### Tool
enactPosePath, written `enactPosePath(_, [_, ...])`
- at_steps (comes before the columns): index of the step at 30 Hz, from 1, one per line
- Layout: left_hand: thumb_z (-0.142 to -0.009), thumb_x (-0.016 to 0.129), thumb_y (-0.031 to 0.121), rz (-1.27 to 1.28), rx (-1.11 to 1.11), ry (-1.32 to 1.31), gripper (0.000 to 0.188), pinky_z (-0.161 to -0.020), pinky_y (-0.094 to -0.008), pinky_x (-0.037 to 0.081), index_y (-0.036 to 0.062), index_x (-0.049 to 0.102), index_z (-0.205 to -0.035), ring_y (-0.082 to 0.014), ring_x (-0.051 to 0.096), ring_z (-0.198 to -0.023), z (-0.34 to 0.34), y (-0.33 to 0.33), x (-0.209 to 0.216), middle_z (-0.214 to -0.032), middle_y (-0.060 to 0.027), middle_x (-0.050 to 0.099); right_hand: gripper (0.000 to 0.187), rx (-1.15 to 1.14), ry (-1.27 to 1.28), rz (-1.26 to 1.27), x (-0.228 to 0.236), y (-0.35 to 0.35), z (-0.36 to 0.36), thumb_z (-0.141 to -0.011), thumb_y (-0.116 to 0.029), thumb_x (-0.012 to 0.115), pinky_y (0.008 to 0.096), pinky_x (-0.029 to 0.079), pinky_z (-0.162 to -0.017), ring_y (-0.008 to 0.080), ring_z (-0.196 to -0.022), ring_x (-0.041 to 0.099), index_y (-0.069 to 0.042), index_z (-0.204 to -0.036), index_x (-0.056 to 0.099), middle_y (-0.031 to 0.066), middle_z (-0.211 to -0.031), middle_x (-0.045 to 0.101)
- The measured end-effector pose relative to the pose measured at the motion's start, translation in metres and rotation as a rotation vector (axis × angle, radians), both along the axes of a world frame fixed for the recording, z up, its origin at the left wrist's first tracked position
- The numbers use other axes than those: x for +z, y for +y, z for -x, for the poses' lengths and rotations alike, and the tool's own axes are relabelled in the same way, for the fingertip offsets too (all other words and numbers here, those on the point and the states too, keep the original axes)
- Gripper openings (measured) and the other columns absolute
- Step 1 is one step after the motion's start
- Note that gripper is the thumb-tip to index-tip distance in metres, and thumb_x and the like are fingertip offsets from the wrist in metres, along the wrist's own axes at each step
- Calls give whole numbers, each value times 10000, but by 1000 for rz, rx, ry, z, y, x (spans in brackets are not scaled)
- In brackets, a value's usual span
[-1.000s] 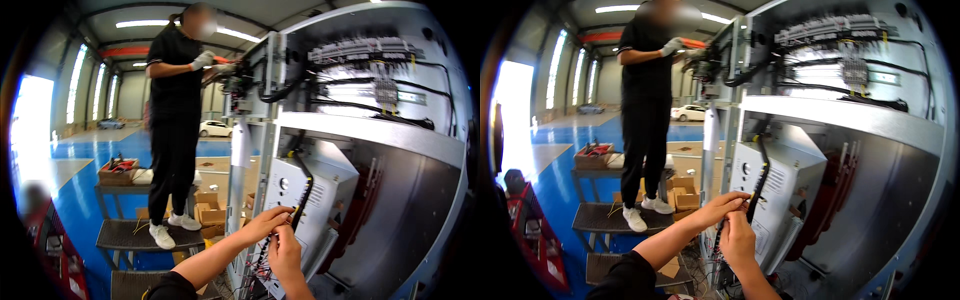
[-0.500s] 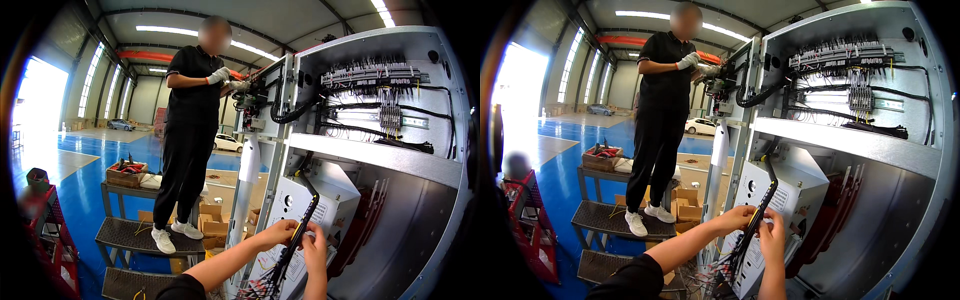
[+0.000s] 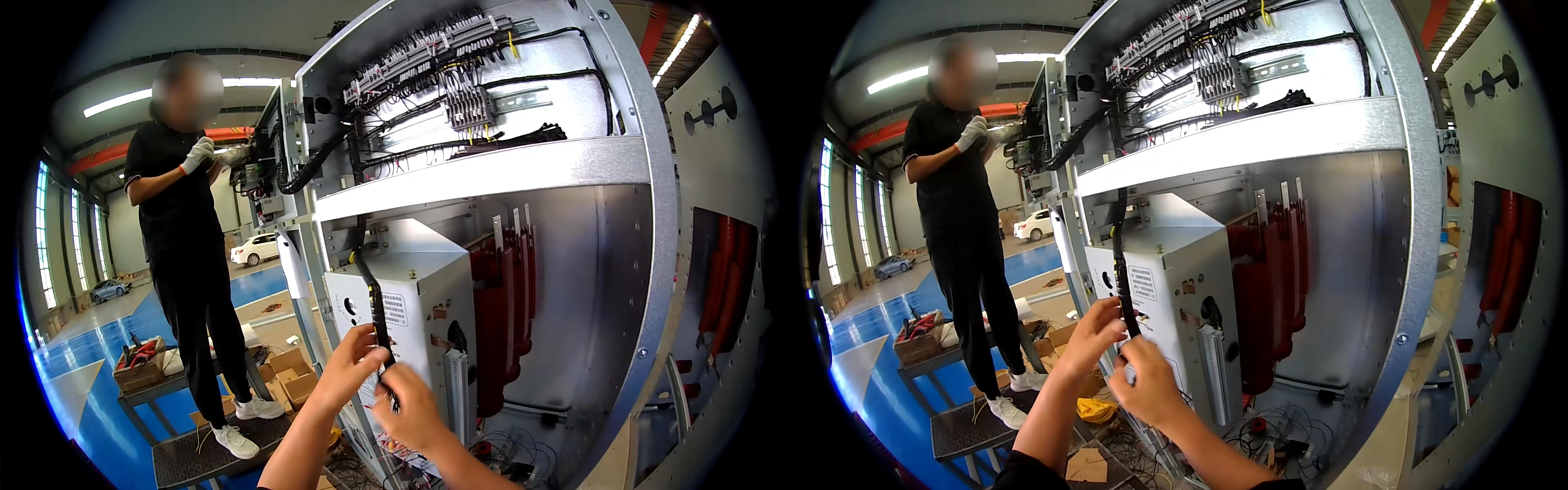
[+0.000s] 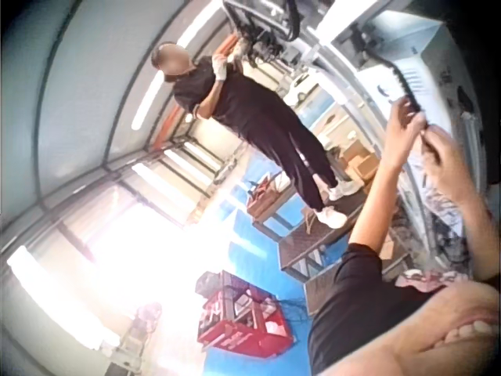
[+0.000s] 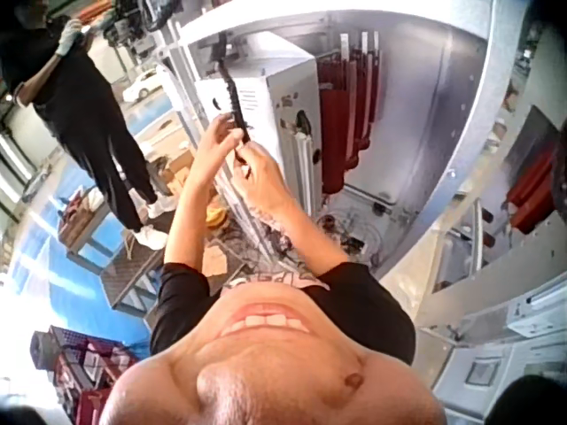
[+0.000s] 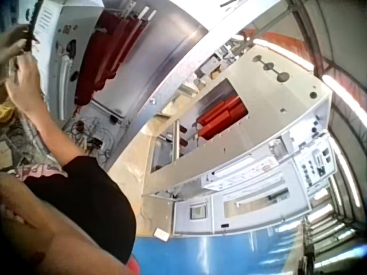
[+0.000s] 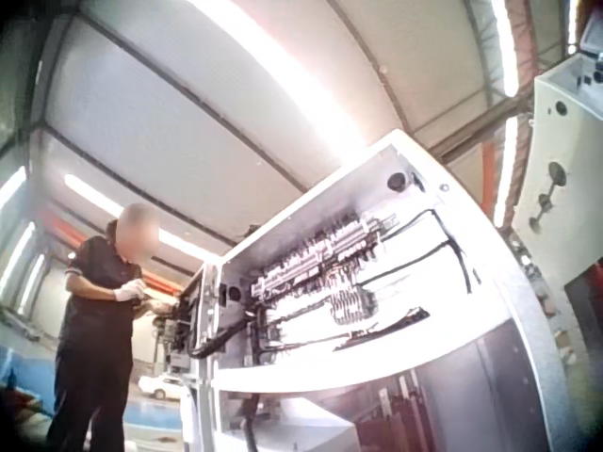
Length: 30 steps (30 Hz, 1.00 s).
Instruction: The person retrieves a tool kit, selects a pair of pliers, and uses them to strip insulation from several wires inside an open electrical cabinet. The person then organizes the wires and secures them with cable ties.
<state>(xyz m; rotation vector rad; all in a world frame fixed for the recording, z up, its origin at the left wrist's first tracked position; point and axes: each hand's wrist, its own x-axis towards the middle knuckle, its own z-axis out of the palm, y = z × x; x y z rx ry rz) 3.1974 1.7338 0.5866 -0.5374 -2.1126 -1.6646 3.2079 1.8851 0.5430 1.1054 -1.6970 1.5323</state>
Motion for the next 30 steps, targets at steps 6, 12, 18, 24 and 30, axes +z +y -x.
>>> enactPosePath(6, [-956, 516, 8, -64, -49, 52, 297, -898, -325, 521, -45, 506, -1247, -189, 639, -1020, 10, 3, 5, -1158, -142, 646, 341, 386, -342, -470, -17, 20, -27, -940, -197, 630, 318, 513, -707, 203, -726, 629, -16, -1179, 469, 138, -872, 644])
enactPosePath(12, [-956, 594, 134, -287, -108, -232, 101, -609, -235, 472, 53, 582, -1014, -85, 581, -692, 37, -29, -11, -877, -40, 657, 280, 57, -12, 157, 5, 15, 31, -943, -75, 571, 274, 474, -756, 147, -869, 595, -18, -1217, 586, 81, -1027, 623])
enactPosePath(18, [-855, 661, 62, -103, -30, -278, 224, -773, -270, 500, 27, 664, -1076, -112, 624, -862, 49, -11, -7, -948, -36, 682, 425, -1, -19, -2, 11, -11, 72, -899, -11, 588, 353, 490, -834, 262, -954, 623, -16, -1315, 504, 159, -1044, 611])
enactPosePath(24, [-909, 569, 72, -122, -39, 6, 219, -849, -265, 472, -25, 618, -1099, -133, 616, -897, 19, -14, 6, -972, -54, 674, 154, -182, -51, -143, 33, 4, 43, -843, -69, 673, 436, 464, -709, 355, -847, 592, -13, -922, 553, 173, -849, 605])
enactPosePath(30, [-938, 635, 275, 278, 287, 63, 341, -708, -307, 491, -49, 601, -1038, -145, 612, -812, 12, 23, 17, -889, -92, 673, 236, -130, 163, -125, 10, 8, 30, -846, -69, 654, 431, 465, -691, 351, -781, 584, 3, -987, 480, 175, -894, 578])
